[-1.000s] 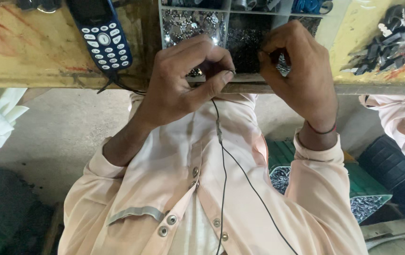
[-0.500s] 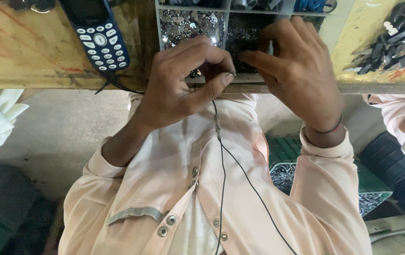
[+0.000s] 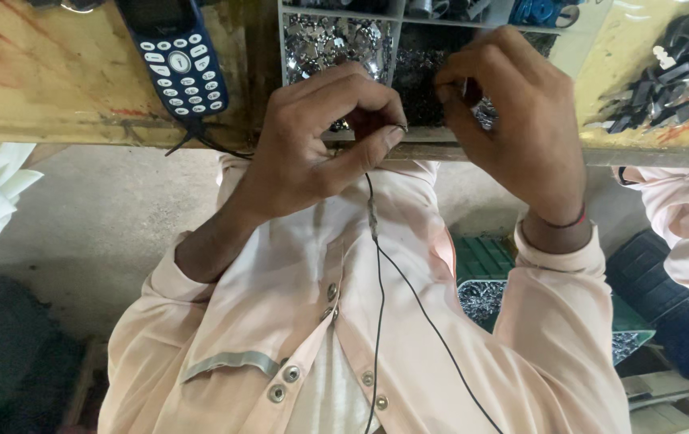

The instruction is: The person sits at a workbench and assembles keychains by hand, threading split rings through plastic key heads and pressing parts together. They place finished pieces aside and pick new components from a compartment tray, occasionally sorting small metal parts into the tray's sections.

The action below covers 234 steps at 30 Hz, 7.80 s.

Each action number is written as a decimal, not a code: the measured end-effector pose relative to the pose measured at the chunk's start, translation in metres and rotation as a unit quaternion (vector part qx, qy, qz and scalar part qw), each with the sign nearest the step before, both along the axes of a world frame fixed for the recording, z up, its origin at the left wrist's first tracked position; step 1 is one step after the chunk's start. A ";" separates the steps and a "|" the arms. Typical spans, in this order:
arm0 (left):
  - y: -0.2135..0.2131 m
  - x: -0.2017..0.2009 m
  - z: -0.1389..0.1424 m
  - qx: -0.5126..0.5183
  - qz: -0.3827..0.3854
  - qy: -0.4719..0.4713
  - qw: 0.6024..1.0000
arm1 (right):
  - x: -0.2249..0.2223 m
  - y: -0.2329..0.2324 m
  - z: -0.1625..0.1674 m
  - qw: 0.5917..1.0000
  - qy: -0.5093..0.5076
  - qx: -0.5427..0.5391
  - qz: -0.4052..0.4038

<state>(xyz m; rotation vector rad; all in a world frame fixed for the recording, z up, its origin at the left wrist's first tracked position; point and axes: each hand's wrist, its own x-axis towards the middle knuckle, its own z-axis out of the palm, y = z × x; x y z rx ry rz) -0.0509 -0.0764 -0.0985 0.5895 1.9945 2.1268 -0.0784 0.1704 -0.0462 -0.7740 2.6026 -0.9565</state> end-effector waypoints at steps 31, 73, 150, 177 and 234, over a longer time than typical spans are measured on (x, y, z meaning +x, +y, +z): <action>0.060 0.015 0.006 0.210 -0.032 -0.271 0.939 | 0.056 0.016 -0.012 0.929 -0.094 -0.284 -0.218; 0.050 0.006 0.016 0.112 -0.043 -0.335 0.935 | -0.008 0.022 0.007 0.966 0.093 -0.036 -0.237; 0.053 -0.014 0.017 -0.032 0.001 0.072 0.997 | -0.064 0.075 -0.013 0.956 0.250 0.101 -0.117; 0.059 -0.009 0.019 -0.044 -0.020 0.076 0.996 | 0.003 0.074 -0.020 0.802 -0.218 -0.484 -0.273; 0.065 -0.020 0.031 -0.044 0.038 0.146 0.988 | 0.001 0.196 -0.035 0.765 0.022 -0.500 -0.406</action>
